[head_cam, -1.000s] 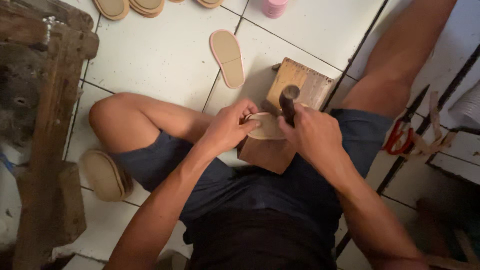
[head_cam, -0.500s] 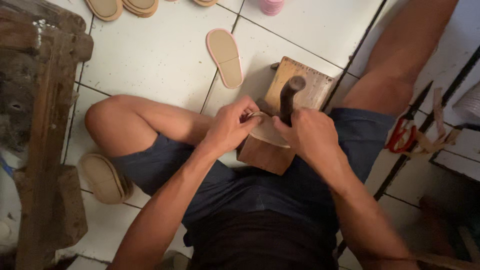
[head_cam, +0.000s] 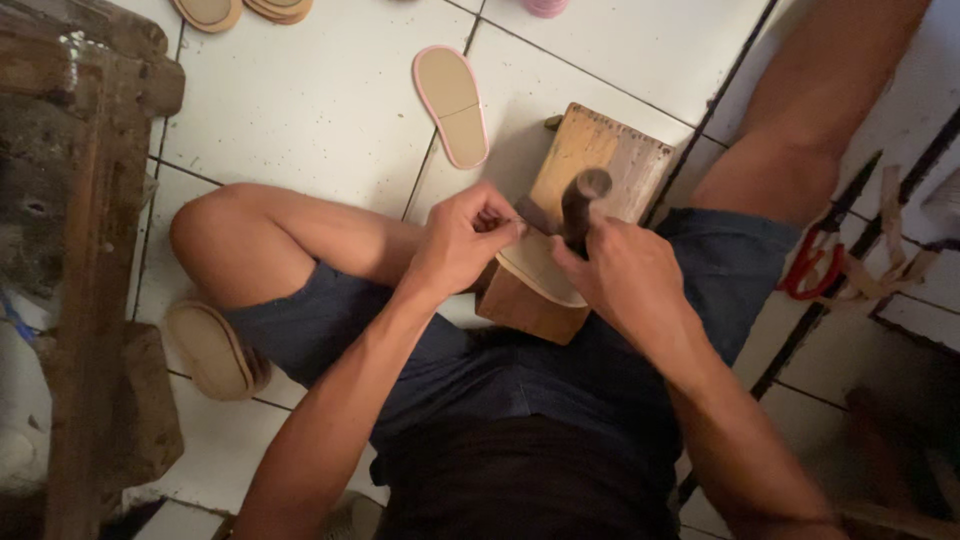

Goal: The person sits on the floor and uses a wooden mallet to hammer and press insoles into slipper soles on a wooden block, working one slipper at a time and setting finished slippers aside with a stack of completed soles nearby.

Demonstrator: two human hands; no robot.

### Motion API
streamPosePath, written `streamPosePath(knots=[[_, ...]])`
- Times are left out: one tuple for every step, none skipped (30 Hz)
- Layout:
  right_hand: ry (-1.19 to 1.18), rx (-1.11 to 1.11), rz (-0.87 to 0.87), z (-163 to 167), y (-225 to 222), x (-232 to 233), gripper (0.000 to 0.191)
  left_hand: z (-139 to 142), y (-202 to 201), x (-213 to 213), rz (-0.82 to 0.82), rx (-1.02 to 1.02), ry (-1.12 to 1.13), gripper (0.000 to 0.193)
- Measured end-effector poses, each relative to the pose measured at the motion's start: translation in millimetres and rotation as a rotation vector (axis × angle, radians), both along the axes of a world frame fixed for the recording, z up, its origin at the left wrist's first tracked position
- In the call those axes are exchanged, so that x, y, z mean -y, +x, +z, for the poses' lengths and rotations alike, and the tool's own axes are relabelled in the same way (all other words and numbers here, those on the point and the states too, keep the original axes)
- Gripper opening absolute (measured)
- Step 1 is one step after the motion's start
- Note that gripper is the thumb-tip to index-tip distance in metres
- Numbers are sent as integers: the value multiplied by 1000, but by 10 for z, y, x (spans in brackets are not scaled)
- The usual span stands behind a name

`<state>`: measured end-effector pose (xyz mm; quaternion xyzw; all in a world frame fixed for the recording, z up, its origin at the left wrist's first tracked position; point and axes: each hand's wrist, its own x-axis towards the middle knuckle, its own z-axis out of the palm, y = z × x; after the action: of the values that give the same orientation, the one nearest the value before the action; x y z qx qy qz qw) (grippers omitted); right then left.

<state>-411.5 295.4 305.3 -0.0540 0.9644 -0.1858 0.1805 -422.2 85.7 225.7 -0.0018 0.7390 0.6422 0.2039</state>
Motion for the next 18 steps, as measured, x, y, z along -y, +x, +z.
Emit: streamPosePath(knots=[[8,-9,15,4,-2,-12,41,9,-7,12,12,37,14,18],[17,-19,28,13,9,-23,43,14,-15,13,23,74,29,23],[34,-7,31,13,-9,-33,43,21,-18,23,33,111,47,29],[53,6,30,17,-21,-45,42,28,-22,35,-28,77,1,25],[71,23,30,13,-32,-42,42,32,-17,36,-88,46,-45,21],[49,6,20,13,-53,-46,40,38,-14,50,-147,15,-93,19],[26,-17,12,10,-50,-33,38,36,-8,34,-140,-15,-108,17],[2,-45,2,5,-69,-21,36,38,-1,35,-134,-51,-125,15],[12,-27,3,11,-51,-12,37,31,0,18,-131,-85,-138,13],[22,1,5,8,-49,5,38,25,3,3,-90,-35,-79,14],[29,31,10,21,-36,3,40,21,3,6,-44,17,-25,15],[27,19,15,26,-13,18,40,13,-1,-6,5,67,26,16],[28,6,19,33,-27,5,41,14,1,15,13,81,19,18],[33,-11,20,47,-6,3,41,12,3,20,19,92,16,22],[31,-8,24,39,-37,-2,39,13,-1,42,24,101,14,27],[27,-5,26,42,-50,-16,38,15,-4,62,-25,74,-3,25],[26,3,25,32,-60,-3,37,21,5,64,-78,50,-17,22],[35,12,11,31,-83,-16,37,28,9,81,-128,26,-30,20]])
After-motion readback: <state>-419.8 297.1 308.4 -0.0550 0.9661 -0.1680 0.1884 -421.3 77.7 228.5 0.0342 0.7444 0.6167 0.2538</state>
